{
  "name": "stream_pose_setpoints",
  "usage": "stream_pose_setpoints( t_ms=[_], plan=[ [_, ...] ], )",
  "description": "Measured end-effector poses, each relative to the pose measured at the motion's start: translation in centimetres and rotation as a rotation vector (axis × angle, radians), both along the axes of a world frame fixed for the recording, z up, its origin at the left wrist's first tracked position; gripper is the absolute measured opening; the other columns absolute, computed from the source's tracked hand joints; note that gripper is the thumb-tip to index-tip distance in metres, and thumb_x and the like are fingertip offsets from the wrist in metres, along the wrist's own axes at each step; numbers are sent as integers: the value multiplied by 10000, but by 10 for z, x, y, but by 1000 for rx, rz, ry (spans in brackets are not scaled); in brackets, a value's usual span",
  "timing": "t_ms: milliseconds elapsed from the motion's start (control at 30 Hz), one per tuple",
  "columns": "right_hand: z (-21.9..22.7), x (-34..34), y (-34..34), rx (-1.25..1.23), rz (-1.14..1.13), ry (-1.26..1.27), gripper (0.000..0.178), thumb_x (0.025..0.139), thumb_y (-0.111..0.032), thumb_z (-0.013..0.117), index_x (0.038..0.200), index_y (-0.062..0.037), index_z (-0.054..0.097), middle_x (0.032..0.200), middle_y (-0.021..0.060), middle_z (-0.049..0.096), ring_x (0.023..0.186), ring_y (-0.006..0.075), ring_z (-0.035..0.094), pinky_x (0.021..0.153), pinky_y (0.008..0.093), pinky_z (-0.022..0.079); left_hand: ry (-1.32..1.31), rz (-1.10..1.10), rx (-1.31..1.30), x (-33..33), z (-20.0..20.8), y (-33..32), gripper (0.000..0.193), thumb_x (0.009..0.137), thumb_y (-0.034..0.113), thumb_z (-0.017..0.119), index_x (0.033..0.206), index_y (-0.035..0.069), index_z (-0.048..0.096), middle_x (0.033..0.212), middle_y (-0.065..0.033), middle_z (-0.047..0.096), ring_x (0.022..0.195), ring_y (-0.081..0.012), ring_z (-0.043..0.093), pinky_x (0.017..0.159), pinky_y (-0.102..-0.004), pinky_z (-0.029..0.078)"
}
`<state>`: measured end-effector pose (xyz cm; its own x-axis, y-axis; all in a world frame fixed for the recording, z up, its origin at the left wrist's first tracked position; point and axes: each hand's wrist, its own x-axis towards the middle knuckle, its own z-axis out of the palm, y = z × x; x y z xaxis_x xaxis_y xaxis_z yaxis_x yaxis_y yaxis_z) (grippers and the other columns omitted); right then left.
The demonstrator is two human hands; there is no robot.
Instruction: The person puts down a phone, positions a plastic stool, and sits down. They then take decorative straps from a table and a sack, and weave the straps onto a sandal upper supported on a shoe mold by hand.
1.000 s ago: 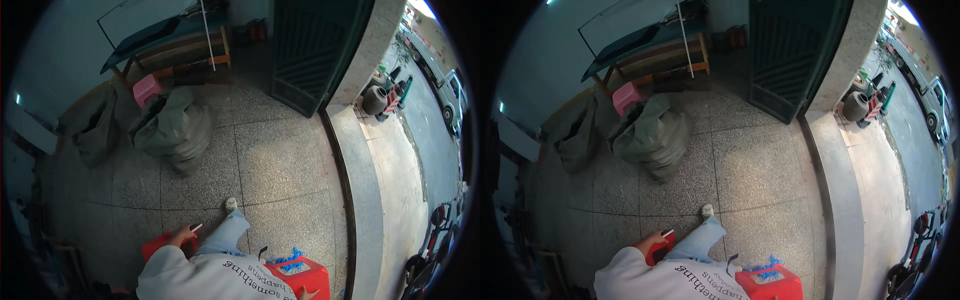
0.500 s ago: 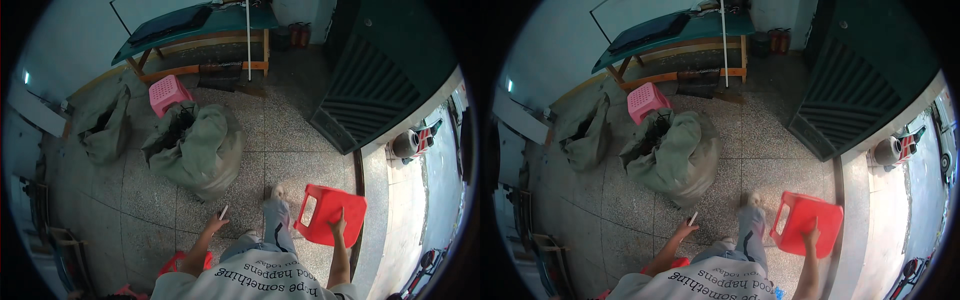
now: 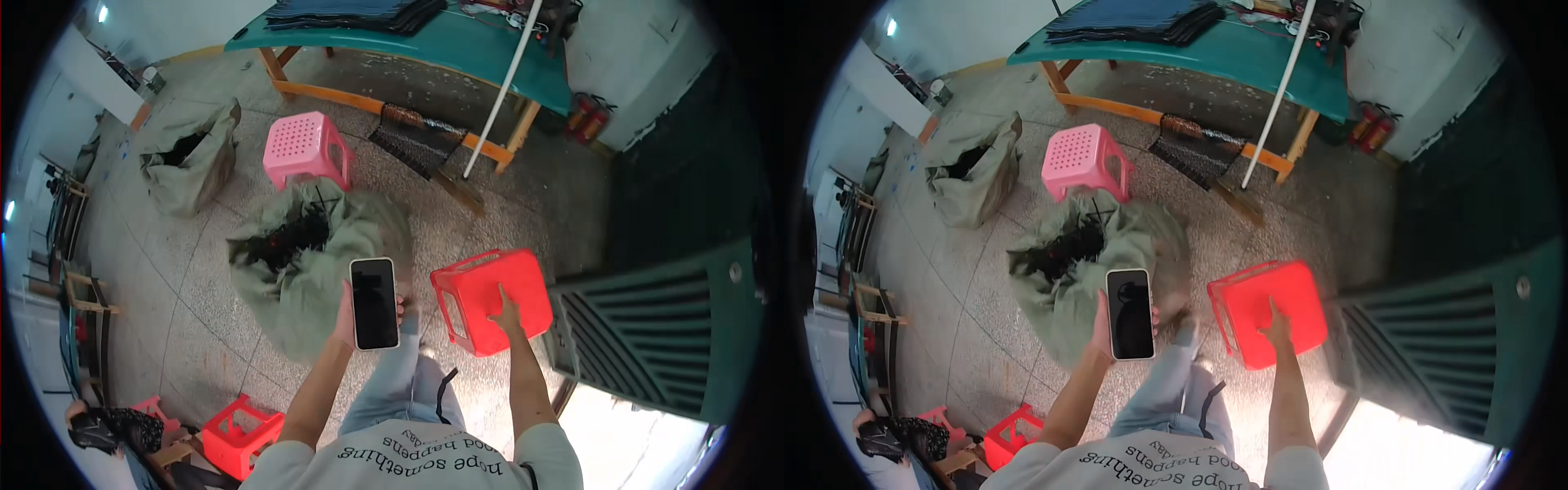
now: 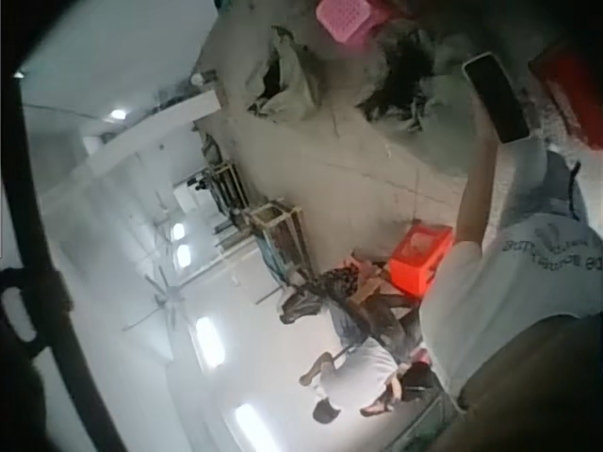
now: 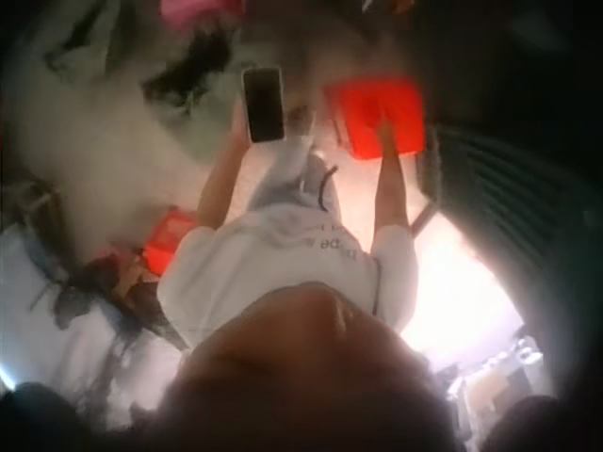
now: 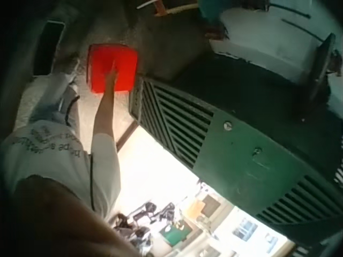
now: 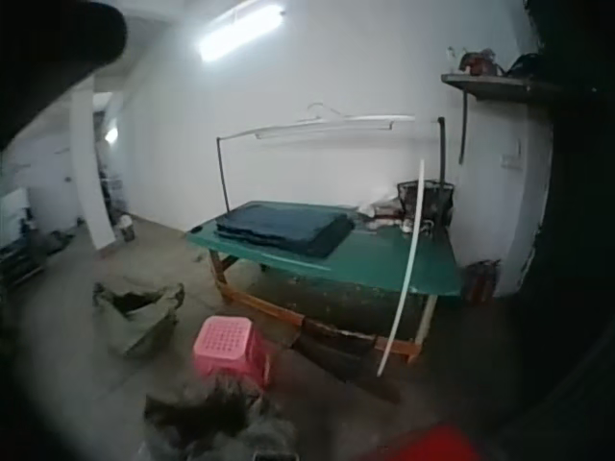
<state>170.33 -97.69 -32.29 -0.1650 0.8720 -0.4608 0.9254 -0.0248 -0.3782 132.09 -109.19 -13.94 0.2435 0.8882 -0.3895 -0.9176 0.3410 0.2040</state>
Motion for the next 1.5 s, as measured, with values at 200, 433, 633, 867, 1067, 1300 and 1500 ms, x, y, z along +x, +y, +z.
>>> stream_pose_setpoints(
  t_ms=[200,433,633,867,1067,1300,1500],
  plan=[
    [-54,-62,168,-20,69,-97,1174,563,-187,837,1427,-345,58,1129,218,541,1094,415,473,942,492,375,-27,-6,16,-39,-17,166,948,742,800,223,1231,21,454,1087,-206,565,940,-343,585,819,-470,484],
    [-111,-111,334,-53,103,-27,1147,558,-185,840,1431,-282,102,1156,238,531,1118,407,471,956,492,357,-26,8,71,-87,-39,343,983,726,814,220,1297,34,402,1176,-204,530,997,-337,573,876,-451,470],
    [-130,-108,440,-46,76,-13,1062,588,-229,826,1425,-159,175,1226,226,505,1181,367,446,978,503,329,165,7,-12,-106,-57,443,861,805,737,219,1336,76,365,1244,-215,485,1085,-342,525,932,-474,416],
    [-7,-200,425,-596,-395,834,793,754,-202,689,1395,-70,240,1277,187,465,1209,280,423,958,438,388,885,-91,-146,-25,-147,512,646,886,373,502,1403,76,251,1375,-173,342,1261,-260,337,976,-371,354],
    [4,-148,387,-290,-679,1048,595,777,11,601,1301,-74,333,1206,130,491,1083,232,508,858,340,470,1013,-415,232,97,-194,526,891,698,492,694,1354,25,313,1043,-214,567,967,-352,545,859,-424,419],
    [-88,-100,424,-41,-1321,1043,509,766,81,556,1226,-63,393,1107,121,540,966,234,569,794,368,498,1714,-565,230,60,-235,527,649,724,468,681,1208,65,525,1117,-200,560,1079,-316,506,889,-405,409],
    [-193,-58,415,-99,-1444,653,525,707,82,578,1203,-29,444,1003,149,594,880,293,605,735,423,519,1695,-553,-52,-104,-191,469,583,766,427,639,1192,43,530,1188,-178,526,1106,-342,478,950,-377,387]
  ],
)
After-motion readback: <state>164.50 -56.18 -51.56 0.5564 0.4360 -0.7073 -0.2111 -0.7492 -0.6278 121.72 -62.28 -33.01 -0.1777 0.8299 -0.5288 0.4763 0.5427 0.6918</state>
